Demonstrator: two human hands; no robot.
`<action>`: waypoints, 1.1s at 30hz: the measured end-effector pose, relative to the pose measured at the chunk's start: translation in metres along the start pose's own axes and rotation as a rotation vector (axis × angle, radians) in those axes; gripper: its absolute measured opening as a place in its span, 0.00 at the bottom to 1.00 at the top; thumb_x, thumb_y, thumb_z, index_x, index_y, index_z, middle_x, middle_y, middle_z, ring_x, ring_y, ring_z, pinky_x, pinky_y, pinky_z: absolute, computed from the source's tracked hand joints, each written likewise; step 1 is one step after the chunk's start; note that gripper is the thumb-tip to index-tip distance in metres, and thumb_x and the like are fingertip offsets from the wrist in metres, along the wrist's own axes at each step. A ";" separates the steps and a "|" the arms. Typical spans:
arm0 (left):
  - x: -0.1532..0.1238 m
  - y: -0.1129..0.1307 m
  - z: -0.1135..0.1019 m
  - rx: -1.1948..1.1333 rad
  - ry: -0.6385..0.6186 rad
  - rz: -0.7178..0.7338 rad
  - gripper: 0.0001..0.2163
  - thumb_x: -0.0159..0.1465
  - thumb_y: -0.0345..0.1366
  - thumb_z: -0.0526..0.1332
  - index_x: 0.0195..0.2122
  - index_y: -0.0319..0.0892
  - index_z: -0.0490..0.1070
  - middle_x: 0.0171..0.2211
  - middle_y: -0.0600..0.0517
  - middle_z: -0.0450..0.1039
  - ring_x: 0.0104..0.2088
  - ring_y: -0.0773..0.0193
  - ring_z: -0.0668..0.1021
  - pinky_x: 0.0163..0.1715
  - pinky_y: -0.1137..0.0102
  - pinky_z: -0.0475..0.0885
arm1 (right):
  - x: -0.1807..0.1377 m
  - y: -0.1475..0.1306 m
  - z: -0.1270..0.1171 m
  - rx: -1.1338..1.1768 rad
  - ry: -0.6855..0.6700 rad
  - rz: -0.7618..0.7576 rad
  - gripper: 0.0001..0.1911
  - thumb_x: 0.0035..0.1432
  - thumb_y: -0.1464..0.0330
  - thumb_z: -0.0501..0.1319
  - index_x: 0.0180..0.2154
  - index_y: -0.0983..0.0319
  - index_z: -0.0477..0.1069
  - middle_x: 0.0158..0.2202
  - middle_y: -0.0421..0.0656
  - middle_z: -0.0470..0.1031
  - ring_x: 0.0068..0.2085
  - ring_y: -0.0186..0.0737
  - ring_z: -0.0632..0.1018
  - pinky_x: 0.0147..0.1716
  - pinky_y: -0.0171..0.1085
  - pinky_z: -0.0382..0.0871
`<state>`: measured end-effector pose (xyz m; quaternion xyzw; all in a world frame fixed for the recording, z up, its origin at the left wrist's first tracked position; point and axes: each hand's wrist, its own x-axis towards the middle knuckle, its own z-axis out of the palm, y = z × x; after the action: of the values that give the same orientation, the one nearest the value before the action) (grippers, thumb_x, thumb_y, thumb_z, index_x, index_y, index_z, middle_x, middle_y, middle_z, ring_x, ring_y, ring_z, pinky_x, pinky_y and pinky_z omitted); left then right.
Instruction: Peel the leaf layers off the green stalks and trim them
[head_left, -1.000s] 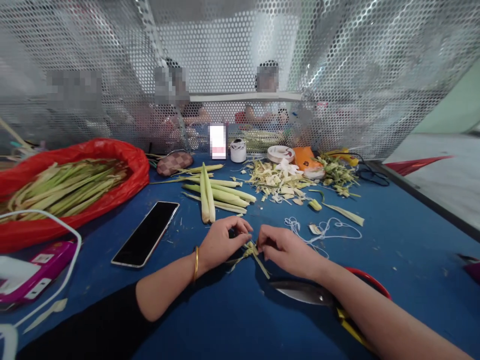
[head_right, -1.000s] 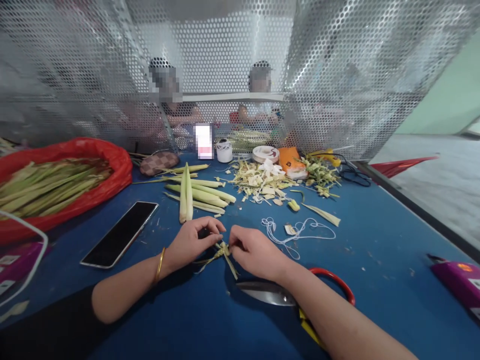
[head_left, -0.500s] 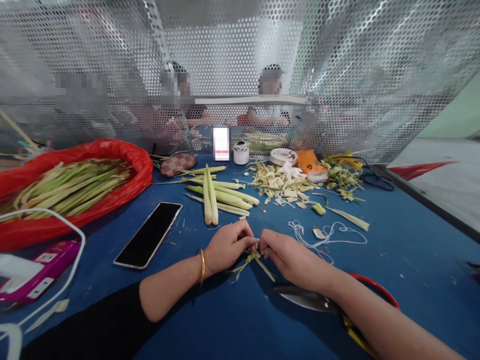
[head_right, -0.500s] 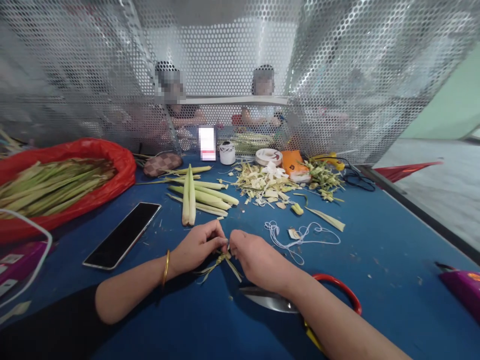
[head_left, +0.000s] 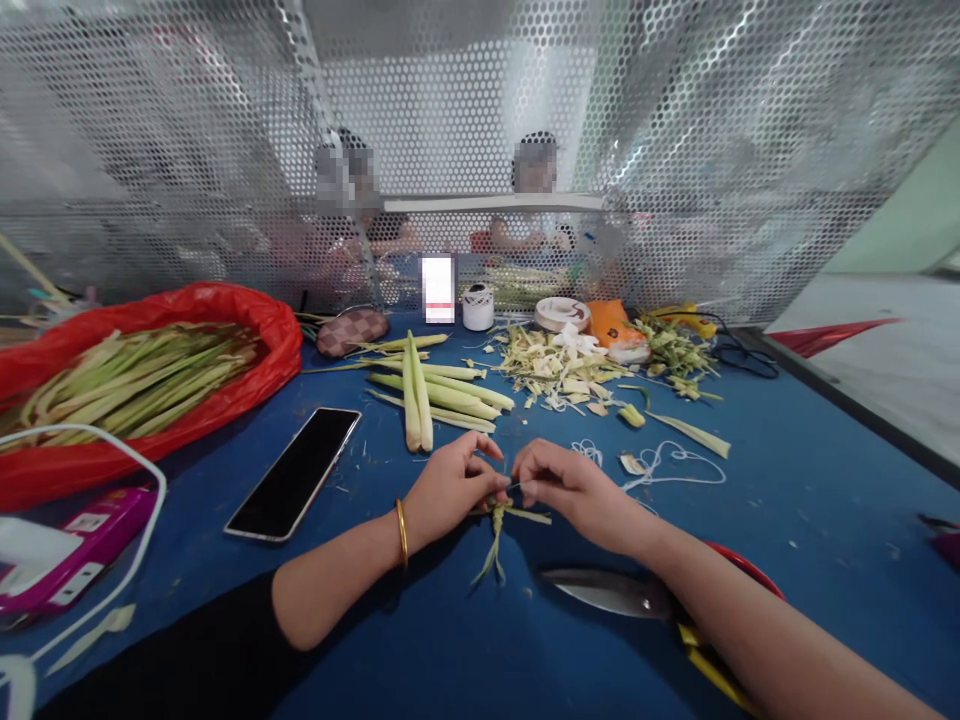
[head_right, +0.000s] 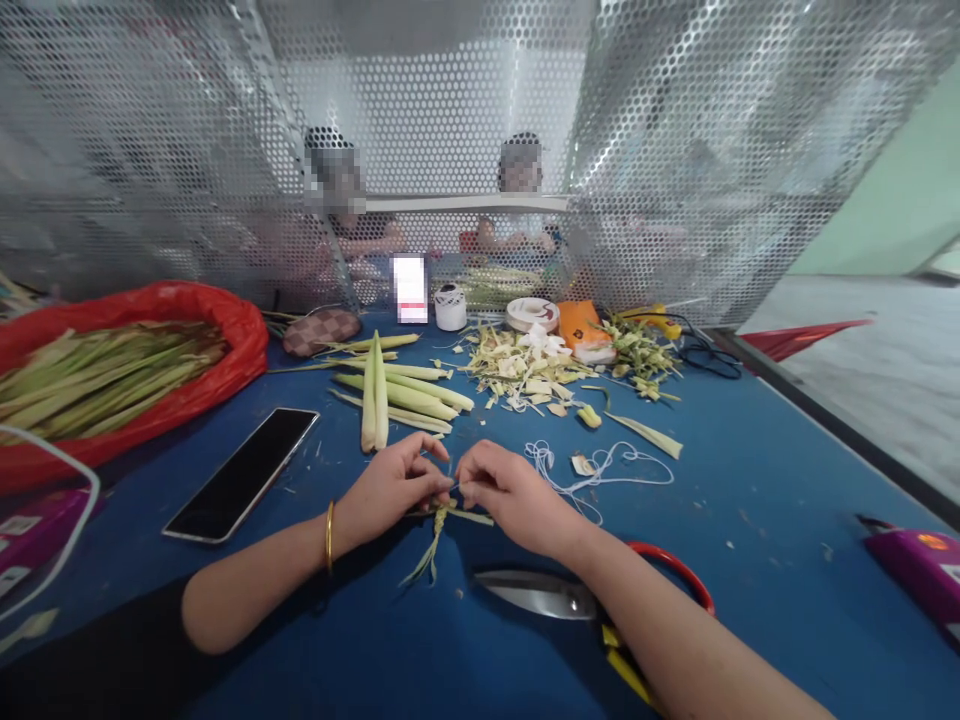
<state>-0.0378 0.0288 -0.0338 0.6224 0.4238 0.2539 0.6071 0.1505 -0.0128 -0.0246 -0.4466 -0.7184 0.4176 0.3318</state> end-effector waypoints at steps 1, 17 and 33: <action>0.000 0.001 0.001 -0.028 0.010 -0.028 0.10 0.54 0.35 0.64 0.34 0.42 0.63 0.21 0.57 0.74 0.18 0.71 0.71 0.21 0.75 0.66 | 0.000 0.000 0.000 0.032 0.016 -0.008 0.07 0.58 0.74 0.56 0.28 0.60 0.65 0.33 0.40 0.70 0.36 0.37 0.71 0.37 0.36 0.64; -0.005 0.007 0.005 0.121 -0.129 -0.002 0.04 0.52 0.30 0.62 0.25 0.38 0.77 0.18 0.56 0.70 0.21 0.72 0.68 0.23 0.76 0.62 | 0.000 -0.005 0.008 0.262 0.134 0.158 0.05 0.52 0.70 0.61 0.25 0.61 0.72 0.29 0.39 0.71 0.31 0.35 0.70 0.33 0.36 0.64; -0.005 0.008 0.007 -0.039 -0.157 -0.046 0.05 0.54 0.34 0.64 0.26 0.37 0.71 0.22 0.54 0.74 0.23 0.71 0.72 0.25 0.75 0.65 | 0.003 -0.004 0.002 0.258 0.198 0.240 0.06 0.51 0.68 0.60 0.32 0.60 0.75 0.29 0.40 0.74 0.30 0.35 0.71 0.33 0.36 0.65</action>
<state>-0.0327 0.0210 -0.0258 0.6186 0.3841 0.1986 0.6560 0.1464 -0.0119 -0.0221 -0.5216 -0.5646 0.4968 0.4031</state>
